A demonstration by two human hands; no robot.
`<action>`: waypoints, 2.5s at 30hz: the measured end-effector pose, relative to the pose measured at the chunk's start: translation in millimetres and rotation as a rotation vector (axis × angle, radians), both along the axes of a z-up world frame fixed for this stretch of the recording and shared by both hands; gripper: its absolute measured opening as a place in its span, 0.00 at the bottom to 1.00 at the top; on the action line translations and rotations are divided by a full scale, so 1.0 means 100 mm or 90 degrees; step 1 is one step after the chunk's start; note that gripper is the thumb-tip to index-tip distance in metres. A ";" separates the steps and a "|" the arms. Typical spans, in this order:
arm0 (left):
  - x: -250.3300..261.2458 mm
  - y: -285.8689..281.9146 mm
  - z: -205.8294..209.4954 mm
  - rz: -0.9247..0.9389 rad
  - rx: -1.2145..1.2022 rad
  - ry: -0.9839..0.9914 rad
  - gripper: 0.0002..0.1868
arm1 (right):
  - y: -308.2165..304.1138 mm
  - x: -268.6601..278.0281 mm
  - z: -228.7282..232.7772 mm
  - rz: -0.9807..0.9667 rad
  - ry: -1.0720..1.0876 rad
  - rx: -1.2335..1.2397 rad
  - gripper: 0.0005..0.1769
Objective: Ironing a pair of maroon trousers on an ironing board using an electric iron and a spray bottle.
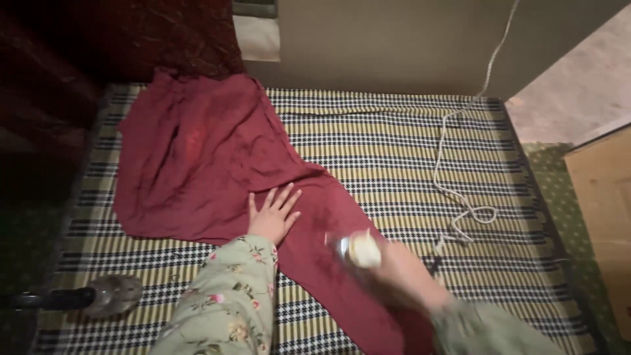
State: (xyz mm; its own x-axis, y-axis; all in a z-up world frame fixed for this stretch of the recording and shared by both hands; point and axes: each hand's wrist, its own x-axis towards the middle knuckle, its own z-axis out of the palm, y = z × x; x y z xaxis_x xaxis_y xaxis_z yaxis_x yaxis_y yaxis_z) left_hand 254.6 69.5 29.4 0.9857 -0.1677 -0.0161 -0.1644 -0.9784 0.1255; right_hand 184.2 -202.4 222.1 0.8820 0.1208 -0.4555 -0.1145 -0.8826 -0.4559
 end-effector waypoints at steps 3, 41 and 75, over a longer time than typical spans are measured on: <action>-0.01 0.06 -0.05 -0.024 -0.005 -0.033 0.33 | -0.20 -0.36 -0.35 0.133 0.026 -0.023 0.25; -1.36 0.86 -0.12 0.226 -0.040 -0.123 0.31 | 0.31 -0.30 -0.61 0.245 0.046 0.108 0.24; -1.36 0.92 -0.15 0.250 -0.113 -0.182 0.30 | 0.29 0.64 -0.77 0.046 -0.110 -0.012 0.23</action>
